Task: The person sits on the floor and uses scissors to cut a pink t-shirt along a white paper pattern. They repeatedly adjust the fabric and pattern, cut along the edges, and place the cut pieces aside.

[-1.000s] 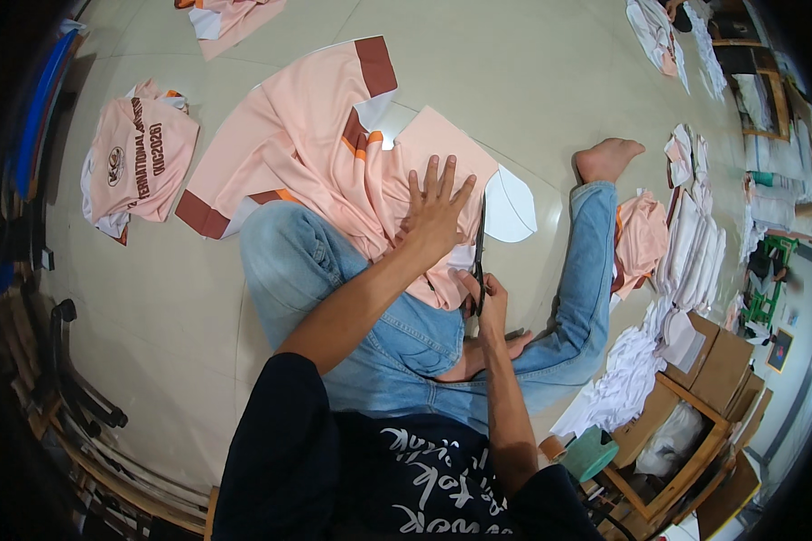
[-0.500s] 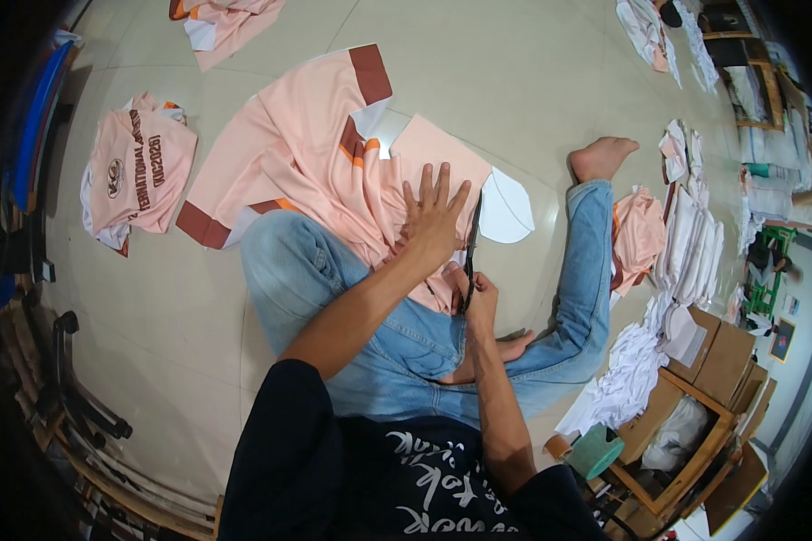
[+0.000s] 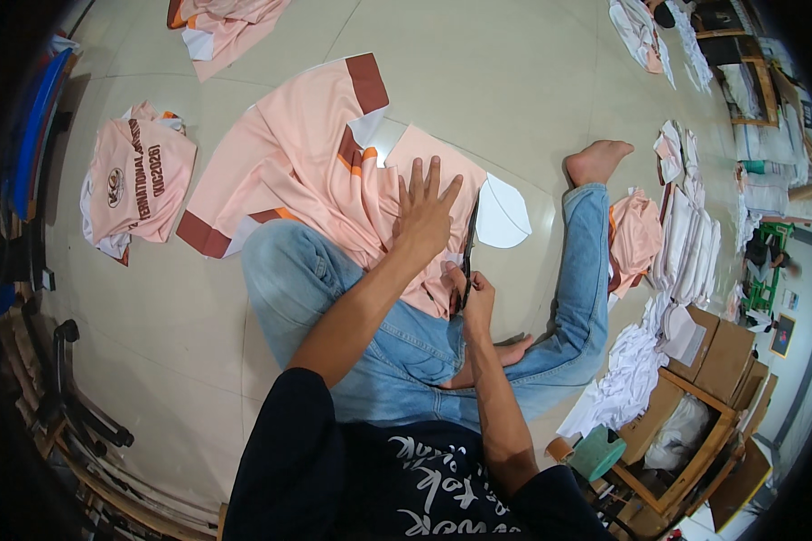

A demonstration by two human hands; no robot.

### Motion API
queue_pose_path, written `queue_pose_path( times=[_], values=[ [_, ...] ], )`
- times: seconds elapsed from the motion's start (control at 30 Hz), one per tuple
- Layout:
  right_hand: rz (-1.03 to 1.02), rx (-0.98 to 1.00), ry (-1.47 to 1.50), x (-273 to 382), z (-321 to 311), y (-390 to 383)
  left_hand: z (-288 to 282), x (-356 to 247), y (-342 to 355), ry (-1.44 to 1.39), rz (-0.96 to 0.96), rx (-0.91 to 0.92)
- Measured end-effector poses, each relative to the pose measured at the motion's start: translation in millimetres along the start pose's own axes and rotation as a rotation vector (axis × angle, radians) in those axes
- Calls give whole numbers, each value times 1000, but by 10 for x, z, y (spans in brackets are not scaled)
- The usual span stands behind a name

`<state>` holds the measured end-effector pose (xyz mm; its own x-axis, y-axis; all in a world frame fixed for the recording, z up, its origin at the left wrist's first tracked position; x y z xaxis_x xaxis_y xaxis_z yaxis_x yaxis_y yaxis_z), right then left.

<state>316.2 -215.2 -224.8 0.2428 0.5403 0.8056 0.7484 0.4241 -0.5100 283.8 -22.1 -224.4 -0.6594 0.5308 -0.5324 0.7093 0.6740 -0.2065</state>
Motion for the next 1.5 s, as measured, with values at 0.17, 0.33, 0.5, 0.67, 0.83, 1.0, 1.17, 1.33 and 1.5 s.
queue_pose_path(
  times=[0.17,0.33,0.5,0.67,0.83,1.0,1.17,1.33,1.5],
  values=[
    [57,-7,57,0,61,-54,-8,-14,-37,8,-32,10],
    [100,-34,110,-21,118,-85,1,-18,-67,-28,-66,-2],
    [91,-38,163,-36,184,-100,-34,-51,-82,-16,-102,38],
    [59,-39,203,-115,237,-52,-25,-50,-86,-6,-107,26],
    [70,-44,249,-52,303,-51,-41,-59,-96,10,-111,37],
    [83,-29,283,-49,371,-57,-59,-54,-98,-4,-104,22],
    [104,-13,304,-124,394,-34,-117,-68,-114,-37,-96,18],
    [131,-33,333,-85,429,-52,-119,-51,-88,31,-88,-9],
    [117,-46,305,-75,429,-54,-130,-61,-78,15,-89,-22]
  ],
)
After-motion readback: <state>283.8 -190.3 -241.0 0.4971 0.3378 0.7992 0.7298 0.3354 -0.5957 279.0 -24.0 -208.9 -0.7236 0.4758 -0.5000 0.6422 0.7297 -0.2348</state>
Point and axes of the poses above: each hand's wrist, its own y-axis towards the middle knuckle, its own z-axis out of the palm, x = y × z, the point moved 9 cm from there along y, towards the middle knuckle, and after that the axes turned 7 degrees about -z, right-handed, at the moved point
